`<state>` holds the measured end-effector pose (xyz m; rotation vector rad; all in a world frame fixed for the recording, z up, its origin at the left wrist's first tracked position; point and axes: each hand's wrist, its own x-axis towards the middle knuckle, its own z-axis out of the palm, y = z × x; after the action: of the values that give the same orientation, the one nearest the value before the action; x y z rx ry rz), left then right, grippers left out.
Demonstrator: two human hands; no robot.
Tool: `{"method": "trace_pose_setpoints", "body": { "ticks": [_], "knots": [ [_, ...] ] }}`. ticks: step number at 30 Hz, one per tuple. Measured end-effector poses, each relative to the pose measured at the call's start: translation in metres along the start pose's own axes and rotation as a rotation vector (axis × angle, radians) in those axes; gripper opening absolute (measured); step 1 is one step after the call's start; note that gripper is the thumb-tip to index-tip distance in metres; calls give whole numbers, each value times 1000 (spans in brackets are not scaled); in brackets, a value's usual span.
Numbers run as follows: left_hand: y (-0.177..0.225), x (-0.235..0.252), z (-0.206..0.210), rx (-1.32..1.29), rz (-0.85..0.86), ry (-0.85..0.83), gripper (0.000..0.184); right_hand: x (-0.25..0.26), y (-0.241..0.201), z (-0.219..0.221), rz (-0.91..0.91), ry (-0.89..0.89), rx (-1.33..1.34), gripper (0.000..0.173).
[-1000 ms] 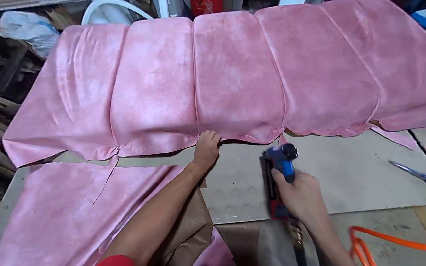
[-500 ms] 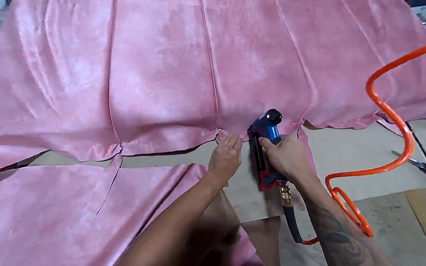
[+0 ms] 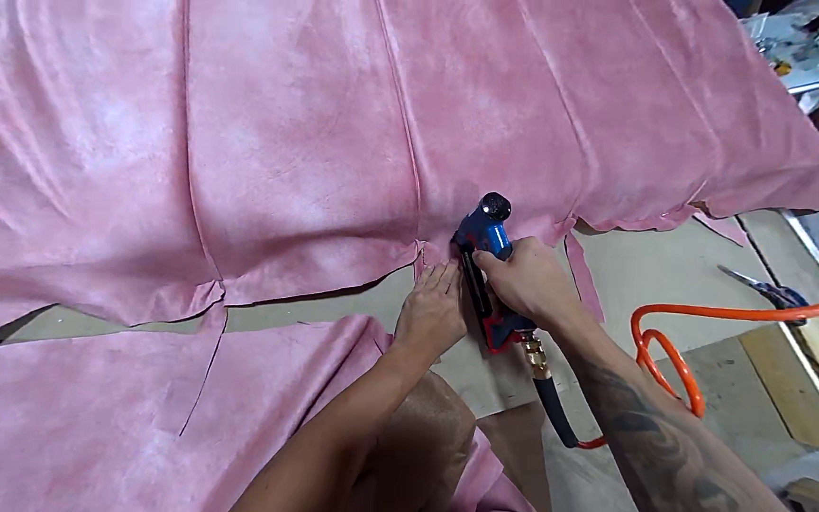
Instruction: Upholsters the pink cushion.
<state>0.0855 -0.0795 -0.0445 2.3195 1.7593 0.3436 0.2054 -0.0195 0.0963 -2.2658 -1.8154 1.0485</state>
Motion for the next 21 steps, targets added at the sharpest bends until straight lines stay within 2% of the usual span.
{"method": "trace_pose_setpoints", "body": {
  "ticks": [3,7,15,17,18,21],
  "knots": [
    [1,-2,-4,-13,-9,-41,51,7,-9,5,10,-29,-75,41],
    [-1,-3,1,-71,-2,115,38,4,-19,5,-24,-54,-89,42],
    [3,-7,-2,-87,-22,177,34,1,-37,-8,-98,-160,-214,40],
    [3,-6,1,-31,-16,175,40,-11,-17,-16,-151,-101,-117,36],
    [3,-3,1,7,-19,167,45,-23,4,-18,-189,-16,-45,35],
    [16,20,-5,-14,-66,217,35,-43,66,-39,-146,153,-24,35]
  ]
}}
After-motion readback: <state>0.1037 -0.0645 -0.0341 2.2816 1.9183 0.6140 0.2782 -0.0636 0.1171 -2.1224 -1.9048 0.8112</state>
